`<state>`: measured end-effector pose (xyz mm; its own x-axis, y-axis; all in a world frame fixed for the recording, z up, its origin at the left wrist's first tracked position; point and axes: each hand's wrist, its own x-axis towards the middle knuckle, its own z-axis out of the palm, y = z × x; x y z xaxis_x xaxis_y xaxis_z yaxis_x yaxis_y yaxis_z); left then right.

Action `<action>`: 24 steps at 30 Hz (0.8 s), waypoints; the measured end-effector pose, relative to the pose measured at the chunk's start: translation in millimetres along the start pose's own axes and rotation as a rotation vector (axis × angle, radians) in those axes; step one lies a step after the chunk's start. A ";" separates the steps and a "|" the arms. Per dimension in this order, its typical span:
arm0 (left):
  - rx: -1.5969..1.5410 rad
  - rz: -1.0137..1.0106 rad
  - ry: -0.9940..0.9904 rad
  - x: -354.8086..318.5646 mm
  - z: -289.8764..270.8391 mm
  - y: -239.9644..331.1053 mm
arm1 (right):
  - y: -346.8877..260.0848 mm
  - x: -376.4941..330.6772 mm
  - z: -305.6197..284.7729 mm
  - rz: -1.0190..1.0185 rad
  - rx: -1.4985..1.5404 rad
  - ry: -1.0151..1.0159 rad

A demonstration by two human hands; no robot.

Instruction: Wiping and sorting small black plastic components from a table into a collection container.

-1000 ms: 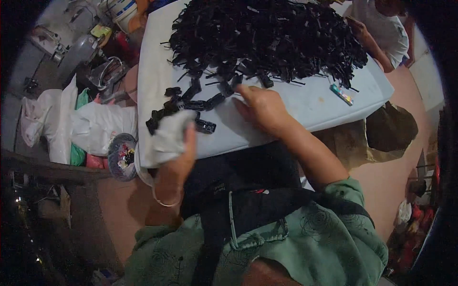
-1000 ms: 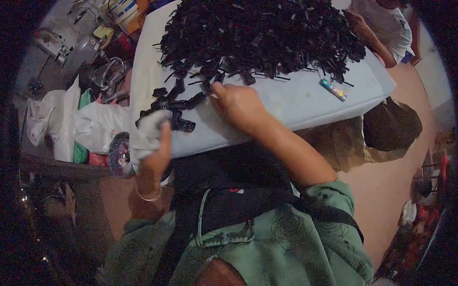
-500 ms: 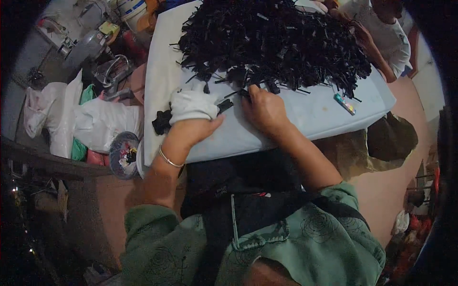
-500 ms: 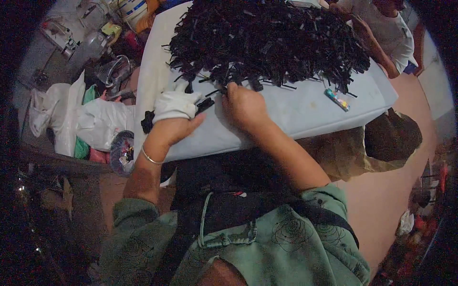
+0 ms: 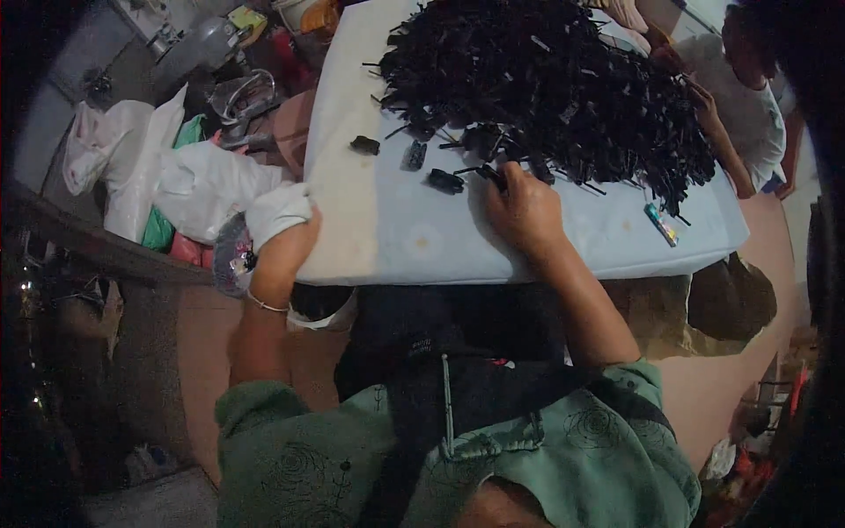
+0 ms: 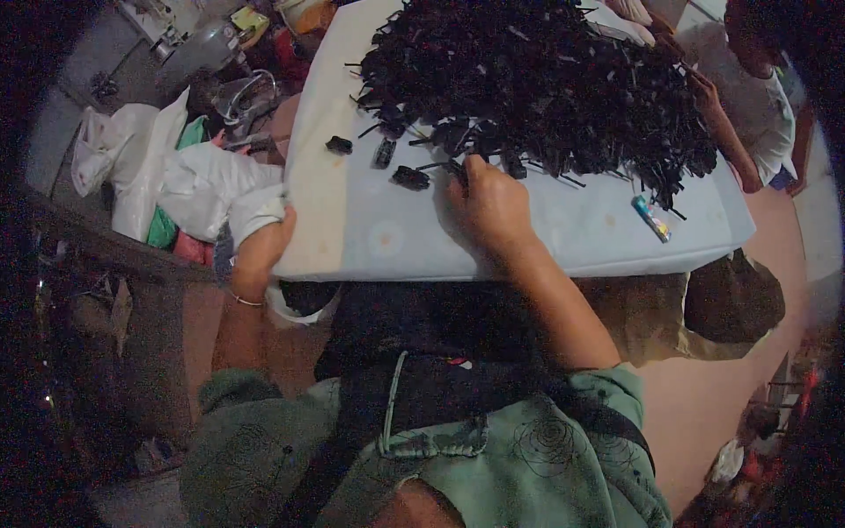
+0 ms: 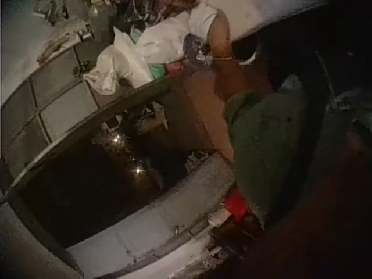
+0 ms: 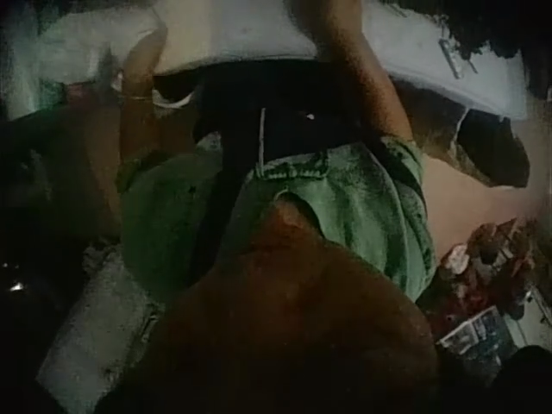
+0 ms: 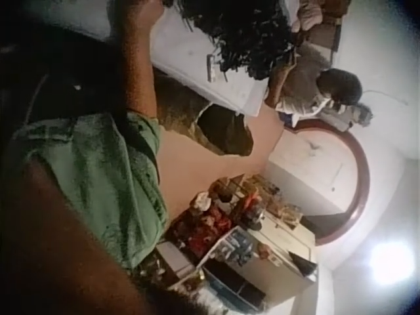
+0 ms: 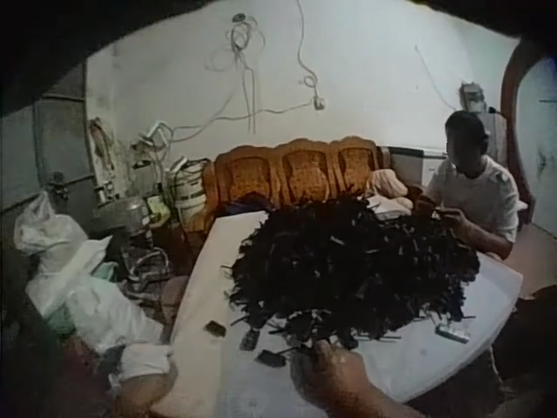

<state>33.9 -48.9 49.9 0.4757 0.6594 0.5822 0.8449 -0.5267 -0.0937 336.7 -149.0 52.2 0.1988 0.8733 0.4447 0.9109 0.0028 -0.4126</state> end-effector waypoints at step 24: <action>-0.452 -0.122 -0.124 64.0 28.0 134.6 | -7.4 3.3 -5.9 0.042 0.011 0.013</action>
<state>184.9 -62.6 51.9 0.4288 0.7752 0.4640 0.7184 -0.6040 0.3452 332.7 -149.0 61.3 0.2420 0.8662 0.4372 0.8976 -0.0287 -0.4399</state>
